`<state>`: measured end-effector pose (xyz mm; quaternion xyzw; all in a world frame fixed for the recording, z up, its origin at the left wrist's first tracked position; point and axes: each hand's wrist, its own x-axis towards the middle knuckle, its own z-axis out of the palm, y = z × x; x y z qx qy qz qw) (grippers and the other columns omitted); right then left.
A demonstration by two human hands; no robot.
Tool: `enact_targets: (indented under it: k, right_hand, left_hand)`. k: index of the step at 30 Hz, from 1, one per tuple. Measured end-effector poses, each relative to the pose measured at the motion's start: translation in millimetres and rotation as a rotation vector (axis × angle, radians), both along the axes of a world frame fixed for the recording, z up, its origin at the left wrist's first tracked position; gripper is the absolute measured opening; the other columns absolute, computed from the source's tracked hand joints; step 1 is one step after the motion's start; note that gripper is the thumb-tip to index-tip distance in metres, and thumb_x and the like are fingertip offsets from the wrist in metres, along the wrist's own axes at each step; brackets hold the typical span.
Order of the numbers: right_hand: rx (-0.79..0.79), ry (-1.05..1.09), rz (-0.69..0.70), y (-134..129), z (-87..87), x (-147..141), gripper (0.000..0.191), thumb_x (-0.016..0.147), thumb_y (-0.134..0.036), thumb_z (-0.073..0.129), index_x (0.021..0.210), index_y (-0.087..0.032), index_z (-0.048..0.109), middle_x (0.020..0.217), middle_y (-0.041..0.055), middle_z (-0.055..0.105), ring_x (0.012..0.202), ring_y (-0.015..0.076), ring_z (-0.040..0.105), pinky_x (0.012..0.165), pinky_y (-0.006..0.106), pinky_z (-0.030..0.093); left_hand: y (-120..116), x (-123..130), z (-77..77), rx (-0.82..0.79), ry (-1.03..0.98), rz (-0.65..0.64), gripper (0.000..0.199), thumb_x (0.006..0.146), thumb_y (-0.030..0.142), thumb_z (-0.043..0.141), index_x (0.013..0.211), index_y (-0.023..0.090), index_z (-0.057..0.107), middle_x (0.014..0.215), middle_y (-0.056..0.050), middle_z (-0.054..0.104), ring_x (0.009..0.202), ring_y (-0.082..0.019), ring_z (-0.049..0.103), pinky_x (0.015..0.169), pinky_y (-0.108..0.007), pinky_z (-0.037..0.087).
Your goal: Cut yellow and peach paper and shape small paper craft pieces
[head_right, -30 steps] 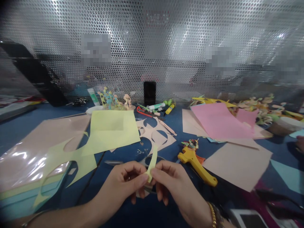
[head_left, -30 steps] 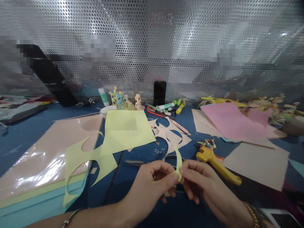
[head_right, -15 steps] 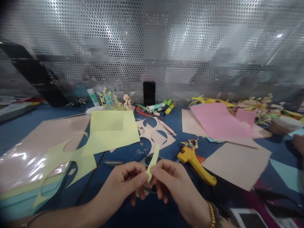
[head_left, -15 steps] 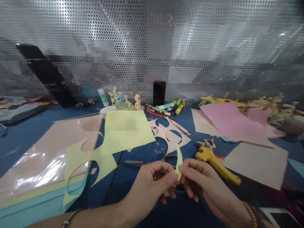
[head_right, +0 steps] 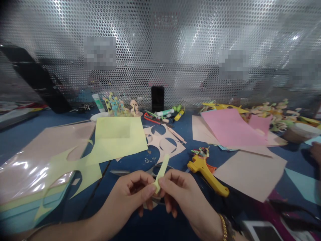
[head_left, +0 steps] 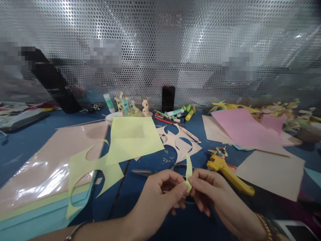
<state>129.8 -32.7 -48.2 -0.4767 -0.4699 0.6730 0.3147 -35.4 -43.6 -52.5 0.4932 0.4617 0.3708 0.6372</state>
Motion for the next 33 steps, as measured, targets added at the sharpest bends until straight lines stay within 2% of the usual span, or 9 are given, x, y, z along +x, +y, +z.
enact_targets:
  k: [7, 11, 16, 21, 23, 26, 29, 31, 33]
  right_hand:
    - [-0.058, 0.075, -0.01, -1.5, 2.6, -2.0, 0.036, 0.073, -0.048, 0.068, 0.062, -0.017, 0.052, 0.044, -0.0061, 0.05, 0.037, 0.0038, 0.042, 0.035, 0.013, 0.03]
    - [-0.089, 0.113, -0.01, -1.3, 1.2, -1.6, 0.038, 0.071, -0.05, 0.07, 0.063, -0.017, 0.053, 0.043, -0.0058, 0.049, 0.036, 0.0046, 0.042, 0.034, 0.013, 0.03]
    - [-0.115, 0.172, 0.0, -1.1, -2.4, -0.1, 0.032, 0.077, -0.044, 0.067, 0.066, -0.017, 0.054, 0.049, -0.005, 0.052, 0.037, 0.004, 0.043, 0.035, 0.013, 0.03]
    - [-0.113, 0.178, -0.014, -1.5, -3.6, -2.0, 0.031, 0.077, -0.044, 0.067, 0.071, -0.019, 0.05, 0.052, -0.0062, 0.051, 0.037, 0.0037, 0.041, 0.034, 0.013, 0.03]
    - [-0.006, 0.138, -0.121, -2.6, -3.6, -1.7, 0.03, 0.077, -0.045, 0.067, 0.076, -0.022, 0.048, 0.052, -0.0081, 0.049, 0.036, 0.0052, 0.041, 0.033, 0.014, 0.031]
    - [0.365, -0.045, -0.271, -5.8, -2.0, 1.6, 0.024, 0.079, -0.041, 0.066, 0.077, -0.023, 0.051, 0.057, -0.0067, 0.049, 0.041, 0.0078, 0.045, 0.036, 0.018, 0.038]
    - [0.719, -0.264, -0.176, -8.8, 1.2, 5.1, 0.01, 0.083, -0.031, 0.063, 0.077, -0.024, 0.064, 0.068, -0.0014, 0.058, 0.056, 0.0113, 0.054, 0.048, 0.021, 0.045]
    - [0.813, -0.331, -0.123, -9.3, 2.6, 5.9, 0.007, 0.083, -0.027, 0.063, 0.083, -0.026, 0.07, 0.072, -0.0002, 0.061, 0.062, 0.0128, 0.058, 0.052, 0.021, 0.047]
    - [0.821, -0.346, -0.135, -8.6, 2.6, 5.6, 0.009, 0.082, -0.027, 0.065, 0.087, -0.028, 0.072, 0.073, -0.0003, 0.062, 0.062, 0.0124, 0.058, 0.051, 0.02, 0.048]
  left_hand:
    - [-3.8, -2.7, 0.7, 0.057, 0.085, 0.015, 0.019, 0.083, 0.036, 0.061, 0.08, 0.017, 0.062, 0.066, 0.001, 0.065, 0.06, -0.011, 0.061, 0.051, -0.018, 0.045]
    - [-4.1, -2.5, 1.0, 0.064, 0.07, 0.026, 0.019, 0.083, 0.035, 0.062, 0.079, 0.016, 0.061, 0.063, 0.002, 0.063, 0.059, -0.01, 0.059, 0.053, -0.019, 0.046]
    - [-4.3, -2.9, -0.6, 0.072, 0.065, 0.029, 0.018, 0.084, 0.035, 0.061, 0.081, 0.017, 0.061, 0.066, 0.001, 0.065, 0.06, -0.01, 0.06, 0.053, -0.019, 0.045]
    - [-3.6, -2.0, -0.5, 0.092, 0.038, 0.039, 0.016, 0.083, 0.032, 0.062, 0.077, 0.017, 0.06, 0.062, 0.003, 0.061, 0.057, -0.009, 0.058, 0.053, -0.018, 0.046]
    - [-3.5, -1.7, -0.3, 0.086, 0.012, 0.049, 0.015, 0.082, 0.031, 0.063, 0.077, 0.017, 0.06, 0.06, 0.004, 0.06, 0.055, -0.008, 0.057, 0.052, -0.017, 0.045]
    - [-3.8, -1.5, 0.8, 0.069, 0.003, 0.077, 0.015, 0.081, 0.03, 0.064, 0.075, 0.017, 0.059, 0.058, 0.005, 0.06, 0.053, -0.007, 0.056, 0.049, -0.015, 0.044]
    - [-4.3, -1.6, 1.5, 0.069, 0.009, 0.087, 0.017, 0.081, 0.031, 0.064, 0.075, 0.016, 0.06, 0.056, 0.004, 0.06, 0.053, -0.007, 0.057, 0.048, -0.015, 0.043]
    - [-4.5, -1.8, 1.2, 0.077, 0.0, 0.087, 0.018, 0.081, 0.033, 0.065, 0.076, 0.016, 0.06, 0.057, 0.004, 0.061, 0.053, -0.007, 0.057, 0.048, -0.015, 0.044]
    - [-4.6, -2.0, 0.4, 0.083, -0.007, 0.09, 0.018, 0.08, 0.033, 0.065, 0.076, 0.016, 0.06, 0.058, 0.004, 0.061, 0.053, -0.007, 0.057, 0.048, -0.015, 0.044]
